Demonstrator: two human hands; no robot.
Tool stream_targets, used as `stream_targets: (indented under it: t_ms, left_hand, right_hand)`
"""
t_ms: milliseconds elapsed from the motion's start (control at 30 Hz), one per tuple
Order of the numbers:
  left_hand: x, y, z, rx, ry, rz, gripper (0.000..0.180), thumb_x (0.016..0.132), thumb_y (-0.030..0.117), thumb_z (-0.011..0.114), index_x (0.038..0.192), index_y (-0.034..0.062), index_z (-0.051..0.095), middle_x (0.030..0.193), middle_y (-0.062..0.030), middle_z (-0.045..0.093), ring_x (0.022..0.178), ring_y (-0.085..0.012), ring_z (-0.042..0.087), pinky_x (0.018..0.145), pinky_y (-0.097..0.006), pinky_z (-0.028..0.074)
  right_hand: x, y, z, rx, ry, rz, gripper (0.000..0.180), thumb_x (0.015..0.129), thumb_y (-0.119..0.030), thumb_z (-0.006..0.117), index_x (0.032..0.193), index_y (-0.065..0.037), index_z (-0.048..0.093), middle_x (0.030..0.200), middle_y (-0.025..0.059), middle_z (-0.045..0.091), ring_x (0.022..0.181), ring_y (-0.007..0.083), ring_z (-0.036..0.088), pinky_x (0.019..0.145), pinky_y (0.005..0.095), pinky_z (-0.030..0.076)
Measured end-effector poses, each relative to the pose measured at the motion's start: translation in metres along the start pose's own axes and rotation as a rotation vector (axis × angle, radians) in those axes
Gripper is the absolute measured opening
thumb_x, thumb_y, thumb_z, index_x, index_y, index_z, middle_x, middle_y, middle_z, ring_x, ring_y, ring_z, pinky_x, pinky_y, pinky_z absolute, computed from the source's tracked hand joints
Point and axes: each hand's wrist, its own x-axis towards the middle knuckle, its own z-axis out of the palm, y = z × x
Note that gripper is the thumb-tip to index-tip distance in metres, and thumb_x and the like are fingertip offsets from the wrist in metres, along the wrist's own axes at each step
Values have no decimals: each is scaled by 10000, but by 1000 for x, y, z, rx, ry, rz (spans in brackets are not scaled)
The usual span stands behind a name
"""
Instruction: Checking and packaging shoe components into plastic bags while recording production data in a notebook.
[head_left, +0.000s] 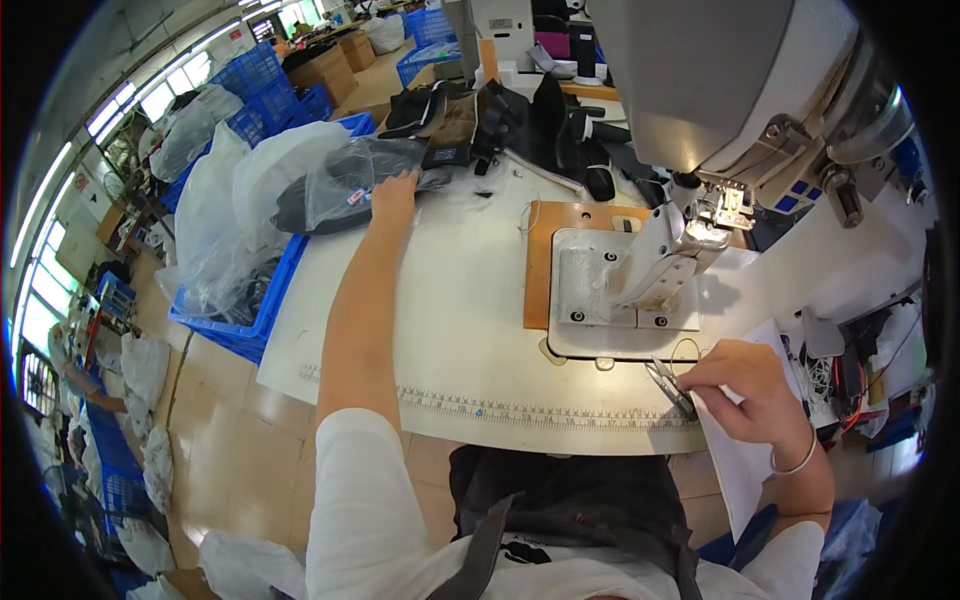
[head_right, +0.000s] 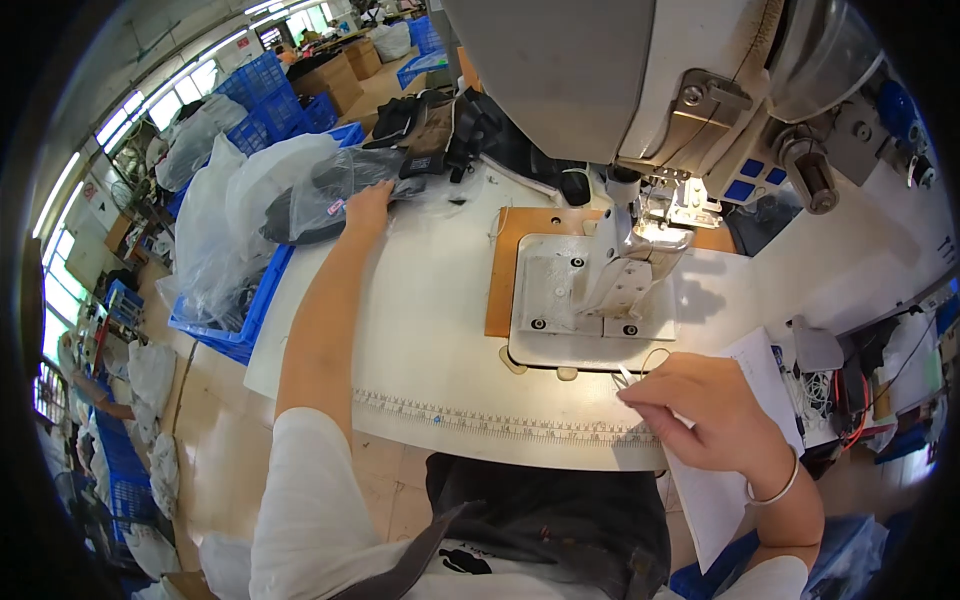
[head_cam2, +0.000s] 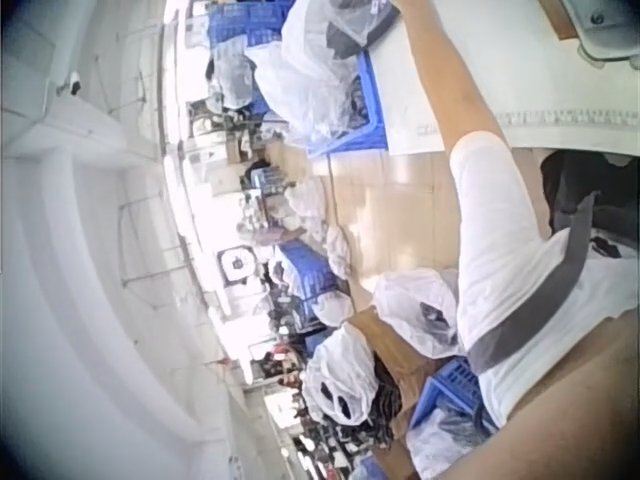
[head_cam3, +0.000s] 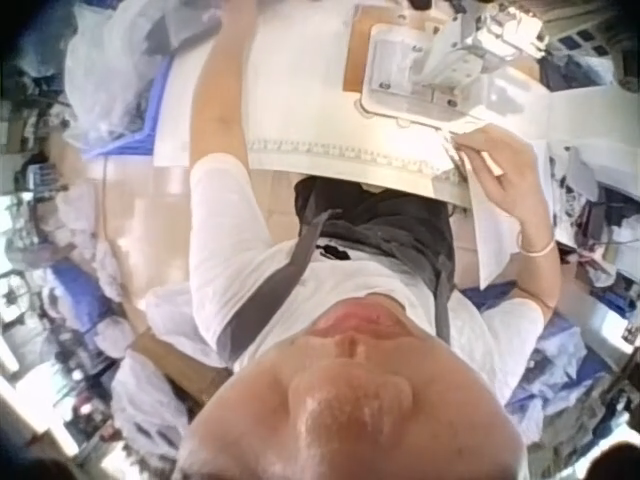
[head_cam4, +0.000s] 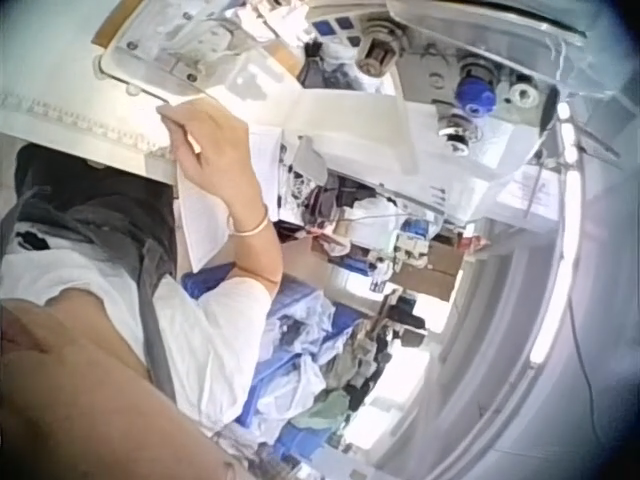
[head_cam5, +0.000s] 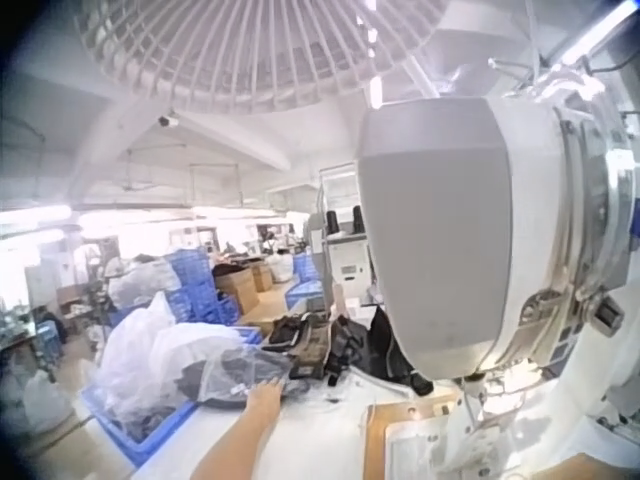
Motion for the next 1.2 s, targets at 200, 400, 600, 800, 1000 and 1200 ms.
stream_targets:
  t_ms: [200,400,600,800,1000,1200]
  left_hand:
    - [-19,-22,-75,-3,-8,50,304,805,135,511,1102,188,550,872,-122,645,794,-319,616,642,-441,477]
    - [-127,0,-131,-127,86,170,361,776,13,518,1114,130,565,972,-116,630,786,-291,613,636,-399,476]
    - [-221,69,-156,-202,177,157,515,694,-48,504,1191,88,514,1066,-102,612,867,-240,621,679,-332,495]
    - [-321,97,-179,-576,35,-477,443,739,-71,429,1172,-24,507,1041,-166,606,875,-303,606,755,-320,467]
    - [-361,92,-181,-660,169,-128,433,726,-66,466,1155,-33,516,1145,-172,566,1075,-338,533,893,-347,413]
    - [-310,89,-236,-485,-321,75,479,711,57,636,1178,61,534,1227,-130,529,1147,-312,487,941,-332,386]
  right_hand:
    - [-5,10,4,133,33,84,150,725,-5,620,869,-47,626,745,71,630,640,232,591,575,304,453]
    - [18,27,22,204,-132,275,165,771,-62,587,928,-15,601,754,112,606,654,250,591,640,325,476]
    - [55,56,69,161,-240,120,206,786,-79,563,979,-12,593,810,133,605,734,289,590,685,367,473]
    - [70,53,103,197,-114,17,237,800,-76,531,1025,-9,565,909,144,581,824,316,573,737,387,458]
    - [82,50,109,234,-284,-26,295,805,-87,546,1095,-31,547,974,141,587,881,310,576,751,362,465]
    - [99,60,164,108,-240,176,462,768,-311,622,1088,14,551,1017,194,606,937,350,583,825,396,452]
